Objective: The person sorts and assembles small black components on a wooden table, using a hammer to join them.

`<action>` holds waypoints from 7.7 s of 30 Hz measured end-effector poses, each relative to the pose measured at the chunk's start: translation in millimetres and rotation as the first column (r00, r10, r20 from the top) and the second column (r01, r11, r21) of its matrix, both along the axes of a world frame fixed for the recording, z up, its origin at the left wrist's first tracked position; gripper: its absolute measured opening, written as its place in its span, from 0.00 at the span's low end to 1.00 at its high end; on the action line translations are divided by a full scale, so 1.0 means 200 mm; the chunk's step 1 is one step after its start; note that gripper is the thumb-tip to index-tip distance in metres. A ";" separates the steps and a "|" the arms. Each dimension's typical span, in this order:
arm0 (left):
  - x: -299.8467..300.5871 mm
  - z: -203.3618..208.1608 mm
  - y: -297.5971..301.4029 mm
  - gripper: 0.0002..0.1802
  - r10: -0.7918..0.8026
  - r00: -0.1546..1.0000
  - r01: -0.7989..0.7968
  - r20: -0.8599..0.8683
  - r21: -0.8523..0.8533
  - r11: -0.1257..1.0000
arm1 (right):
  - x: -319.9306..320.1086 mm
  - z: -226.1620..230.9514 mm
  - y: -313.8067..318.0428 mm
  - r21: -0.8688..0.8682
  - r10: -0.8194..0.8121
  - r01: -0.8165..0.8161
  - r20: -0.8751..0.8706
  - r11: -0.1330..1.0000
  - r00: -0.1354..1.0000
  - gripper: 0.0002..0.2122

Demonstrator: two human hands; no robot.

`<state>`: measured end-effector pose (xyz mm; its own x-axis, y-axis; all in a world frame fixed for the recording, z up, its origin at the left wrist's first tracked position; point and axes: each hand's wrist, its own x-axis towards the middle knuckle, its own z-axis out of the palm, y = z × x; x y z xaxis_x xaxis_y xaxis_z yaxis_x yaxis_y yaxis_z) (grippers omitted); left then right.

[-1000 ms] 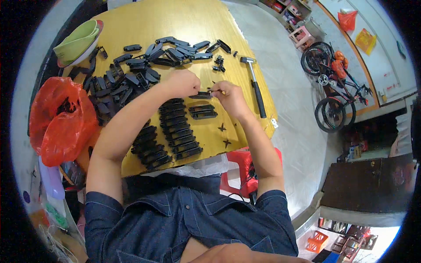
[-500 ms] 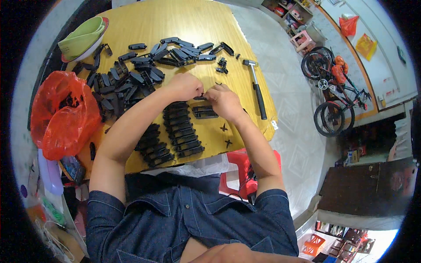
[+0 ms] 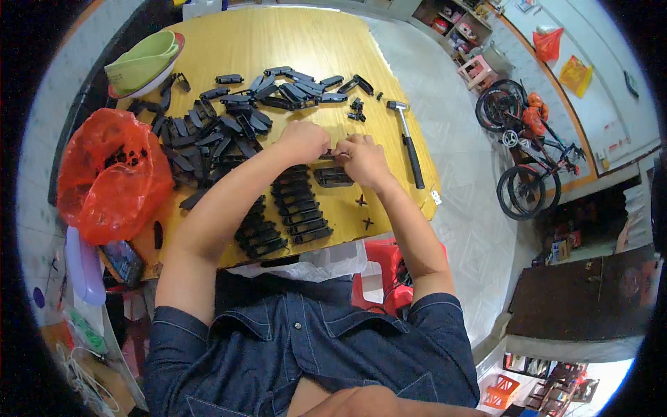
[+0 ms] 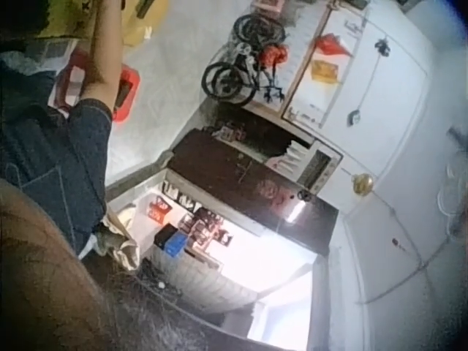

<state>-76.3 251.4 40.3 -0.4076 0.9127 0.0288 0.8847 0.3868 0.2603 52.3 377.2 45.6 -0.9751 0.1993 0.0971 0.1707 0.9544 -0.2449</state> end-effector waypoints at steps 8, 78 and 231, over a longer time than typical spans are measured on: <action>0.01 0.01 -0.02 0.07 -0.012 1.000 0.012 -0.022 0.003 1.000 | -0.03 0.00 0.03 0.024 0.020 -0.021 0.015 0.999 1.000 0.06; -0.06 0.06 0.05 0.14 -0.074 0.989 0.081 0.129 -0.054 0.995 | -0.33 0.08 0.29 -0.235 -0.420 0.401 -0.035 0.886 0.907 0.14; -0.17 -0.04 0.12 0.28 -0.013 0.977 -0.038 0.212 0.235 0.971 | -0.38 0.08 0.19 -0.070 0.058 -0.048 0.138 0.996 0.989 0.09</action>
